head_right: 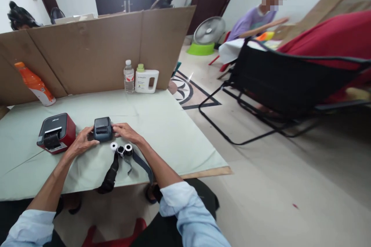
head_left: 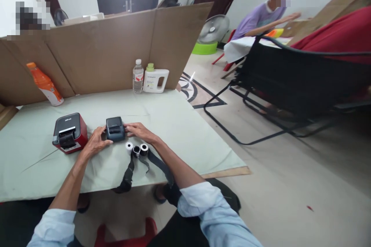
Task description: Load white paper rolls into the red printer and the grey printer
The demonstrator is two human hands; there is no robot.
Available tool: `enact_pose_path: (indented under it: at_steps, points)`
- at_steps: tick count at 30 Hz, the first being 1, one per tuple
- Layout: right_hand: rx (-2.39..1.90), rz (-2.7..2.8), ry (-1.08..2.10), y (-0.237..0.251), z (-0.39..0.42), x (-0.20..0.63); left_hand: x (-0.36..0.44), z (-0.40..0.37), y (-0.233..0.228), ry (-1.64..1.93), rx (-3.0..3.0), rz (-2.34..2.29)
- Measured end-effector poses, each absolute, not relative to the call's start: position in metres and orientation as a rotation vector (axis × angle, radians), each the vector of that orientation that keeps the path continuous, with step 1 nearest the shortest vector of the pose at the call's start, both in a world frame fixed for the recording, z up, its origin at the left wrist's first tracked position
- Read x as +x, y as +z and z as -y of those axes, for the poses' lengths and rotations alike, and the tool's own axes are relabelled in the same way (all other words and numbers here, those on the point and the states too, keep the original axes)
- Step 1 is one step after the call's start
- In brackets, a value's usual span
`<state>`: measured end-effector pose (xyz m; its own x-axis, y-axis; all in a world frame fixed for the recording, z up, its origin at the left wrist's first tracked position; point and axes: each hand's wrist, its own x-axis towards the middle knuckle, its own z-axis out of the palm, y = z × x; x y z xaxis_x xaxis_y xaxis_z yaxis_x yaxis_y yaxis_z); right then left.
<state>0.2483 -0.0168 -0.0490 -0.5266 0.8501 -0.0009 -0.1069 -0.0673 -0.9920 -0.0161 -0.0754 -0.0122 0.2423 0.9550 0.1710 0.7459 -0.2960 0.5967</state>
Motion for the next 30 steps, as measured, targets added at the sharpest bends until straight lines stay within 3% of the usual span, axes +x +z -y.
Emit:
enact_pose_path:
  at_steps: [12, 30]
  points:
    - [-0.857, 1.741, 1.369, -0.054, 0.022, 0.253, -0.025, 0.063, -0.019, 0.881, 1.780, -1.513]
    - [-0.898, 1.647, 1.414, -0.069, 0.016, 0.244, -0.008, 0.024, -0.020, 0.855, 1.400, -1.810]
